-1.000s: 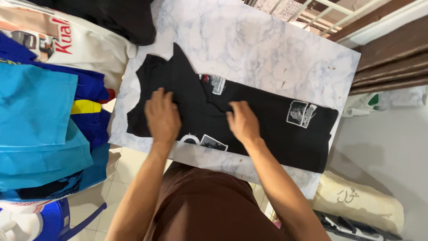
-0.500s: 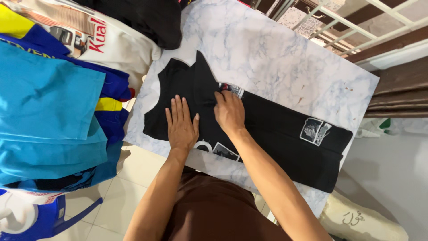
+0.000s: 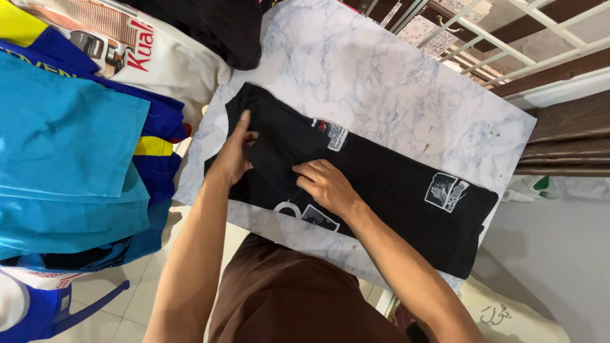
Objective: The person folds a black t-shirt on a table by aligning the sleeves and body before smoothing it out by hand.
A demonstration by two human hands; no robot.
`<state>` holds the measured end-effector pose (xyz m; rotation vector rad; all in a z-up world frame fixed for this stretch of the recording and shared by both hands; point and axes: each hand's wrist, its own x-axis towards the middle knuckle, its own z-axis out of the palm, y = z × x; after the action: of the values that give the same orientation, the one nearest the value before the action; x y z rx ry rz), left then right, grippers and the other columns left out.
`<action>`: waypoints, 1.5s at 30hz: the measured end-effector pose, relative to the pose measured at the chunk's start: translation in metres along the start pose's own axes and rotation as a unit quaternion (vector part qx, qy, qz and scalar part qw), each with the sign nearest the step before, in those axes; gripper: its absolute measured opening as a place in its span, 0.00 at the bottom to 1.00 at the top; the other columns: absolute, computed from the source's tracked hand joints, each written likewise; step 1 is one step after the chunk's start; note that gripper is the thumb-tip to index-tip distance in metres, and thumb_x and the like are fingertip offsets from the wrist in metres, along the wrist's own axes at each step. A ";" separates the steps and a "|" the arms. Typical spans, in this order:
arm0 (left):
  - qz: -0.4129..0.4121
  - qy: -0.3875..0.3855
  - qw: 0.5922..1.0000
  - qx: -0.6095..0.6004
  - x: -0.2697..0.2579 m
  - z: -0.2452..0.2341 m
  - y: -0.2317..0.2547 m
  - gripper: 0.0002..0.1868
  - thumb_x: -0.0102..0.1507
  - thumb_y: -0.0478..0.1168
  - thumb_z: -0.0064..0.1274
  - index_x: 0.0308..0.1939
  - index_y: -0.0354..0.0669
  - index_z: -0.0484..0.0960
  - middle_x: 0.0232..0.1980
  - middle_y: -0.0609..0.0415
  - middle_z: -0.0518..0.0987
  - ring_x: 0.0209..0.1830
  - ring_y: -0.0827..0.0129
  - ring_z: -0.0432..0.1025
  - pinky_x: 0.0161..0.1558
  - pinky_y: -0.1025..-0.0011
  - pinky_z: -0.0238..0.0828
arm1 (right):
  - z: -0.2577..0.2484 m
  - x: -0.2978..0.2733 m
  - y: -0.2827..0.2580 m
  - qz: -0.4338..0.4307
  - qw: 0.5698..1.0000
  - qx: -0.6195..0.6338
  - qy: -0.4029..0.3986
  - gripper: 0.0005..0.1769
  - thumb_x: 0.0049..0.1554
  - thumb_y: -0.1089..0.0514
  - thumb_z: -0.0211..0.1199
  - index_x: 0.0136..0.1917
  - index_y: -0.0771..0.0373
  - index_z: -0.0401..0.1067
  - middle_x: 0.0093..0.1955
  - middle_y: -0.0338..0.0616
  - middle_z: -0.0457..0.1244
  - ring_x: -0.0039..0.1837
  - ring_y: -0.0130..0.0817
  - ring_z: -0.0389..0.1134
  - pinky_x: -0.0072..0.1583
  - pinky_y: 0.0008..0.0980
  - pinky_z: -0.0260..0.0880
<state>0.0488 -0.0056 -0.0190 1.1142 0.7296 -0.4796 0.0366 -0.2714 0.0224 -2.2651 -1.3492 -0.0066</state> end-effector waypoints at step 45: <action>0.299 0.266 0.838 0.371 0.002 0.030 0.024 0.17 0.67 0.50 0.56 0.51 0.41 0.80 0.39 0.45 0.84 0.38 0.50 0.79 0.41 0.57 0.73 | 0.005 0.071 0.087 0.373 0.913 0.064 0.151 0.07 0.56 0.61 0.71 0.46 0.64 0.75 0.42 0.51 0.66 0.47 0.50 0.68 0.51 0.44 0.68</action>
<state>0.0748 -0.0241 0.0023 2.1750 0.6218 0.1357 0.1438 -0.2444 0.0001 -2.3963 -0.2697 -0.0070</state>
